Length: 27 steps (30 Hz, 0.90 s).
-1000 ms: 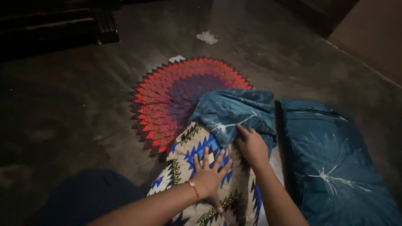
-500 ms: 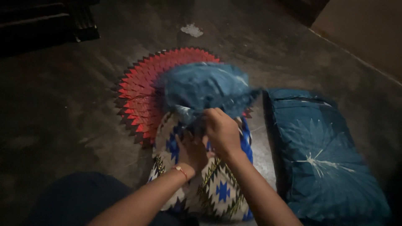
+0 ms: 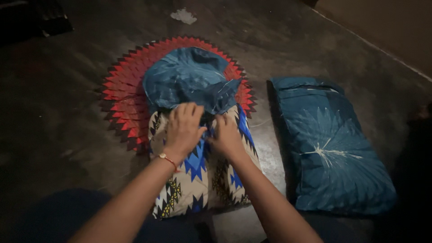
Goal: The person puts a patterned pillow into a blue pillowcase by hand.
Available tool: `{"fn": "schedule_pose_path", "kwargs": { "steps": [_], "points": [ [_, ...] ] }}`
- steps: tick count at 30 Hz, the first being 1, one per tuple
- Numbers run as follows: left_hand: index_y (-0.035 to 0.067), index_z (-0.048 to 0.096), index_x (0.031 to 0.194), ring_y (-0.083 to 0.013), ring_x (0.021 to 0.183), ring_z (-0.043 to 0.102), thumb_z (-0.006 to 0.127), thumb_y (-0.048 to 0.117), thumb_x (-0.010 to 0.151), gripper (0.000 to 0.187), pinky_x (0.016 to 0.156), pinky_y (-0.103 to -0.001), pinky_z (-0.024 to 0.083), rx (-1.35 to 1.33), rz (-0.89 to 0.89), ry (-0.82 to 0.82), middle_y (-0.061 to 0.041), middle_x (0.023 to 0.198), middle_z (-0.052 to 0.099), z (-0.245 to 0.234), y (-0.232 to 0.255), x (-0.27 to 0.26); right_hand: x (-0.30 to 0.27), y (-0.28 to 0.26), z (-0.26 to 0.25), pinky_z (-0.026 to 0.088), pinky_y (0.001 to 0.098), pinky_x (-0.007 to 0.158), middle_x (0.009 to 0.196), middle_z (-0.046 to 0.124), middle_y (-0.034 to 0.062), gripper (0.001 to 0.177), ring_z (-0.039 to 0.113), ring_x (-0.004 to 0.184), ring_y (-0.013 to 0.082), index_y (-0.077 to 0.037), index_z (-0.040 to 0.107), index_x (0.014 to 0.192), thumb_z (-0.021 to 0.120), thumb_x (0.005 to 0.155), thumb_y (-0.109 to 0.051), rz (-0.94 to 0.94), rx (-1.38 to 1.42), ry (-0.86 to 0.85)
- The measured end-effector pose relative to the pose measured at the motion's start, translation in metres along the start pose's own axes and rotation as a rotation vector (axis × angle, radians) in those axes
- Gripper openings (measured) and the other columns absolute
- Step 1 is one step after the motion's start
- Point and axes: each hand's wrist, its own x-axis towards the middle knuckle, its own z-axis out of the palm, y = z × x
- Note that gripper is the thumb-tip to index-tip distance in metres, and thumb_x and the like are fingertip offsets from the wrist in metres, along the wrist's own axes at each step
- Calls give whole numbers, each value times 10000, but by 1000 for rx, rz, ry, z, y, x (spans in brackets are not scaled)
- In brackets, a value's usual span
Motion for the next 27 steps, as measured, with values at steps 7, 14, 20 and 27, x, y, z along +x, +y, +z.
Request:
{"fn": "schedule_pose_path", "kwargs": {
  "steps": [7, 14, 20, 27],
  "points": [
    [108, 628, 1291, -305, 1211, 594, 743, 284, 900, 443, 1007, -505, 419, 98, -122, -161, -91, 1145, 717, 39, -30, -13, -12, -51, -15, 67, 698, 1204, 1721, -48, 123, 1210, -50, 1577, 423, -356, 115, 1647, 759, 684, -704, 164, -194, -755],
    [168, 736, 1237, -324, 1237, 666, 630, 262, 863, 400, 1066, -481, 497, 44, -133, -844, -173, 1267, 721, -3, -56, 16, -32, -63, -1, 40, 741, 1170, 1729, -93, 139, 1216, -87, 1566, 459, -333, 103, 1639, 720, 698, -793, 177, -223, -687],
    [254, 536, 1447, -359, 1345, 556, 716, 239, 811, 661, 1084, -523, 465, 68, -305, -1013, -140, 1443, 591, -4, -47, -7, -20, -42, 1, 111, 704, 1158, 1684, 70, 161, 1122, 47, 1536, 452, -313, 239, 1591, 783, 698, -718, 140, -199, -643],
    [24, 459, 1439, -415, 1251, 522, 812, 482, 689, 947, 907, -576, 464, -142, 37, -172, -201, 1425, 528, 21, -26, -1, 2, 54, -13, 500, 488, 1017, 1307, 675, 187, 678, 636, 1207, 385, -151, 572, 1450, 688, 859, -463, 383, 28, 34]
  ]
}}
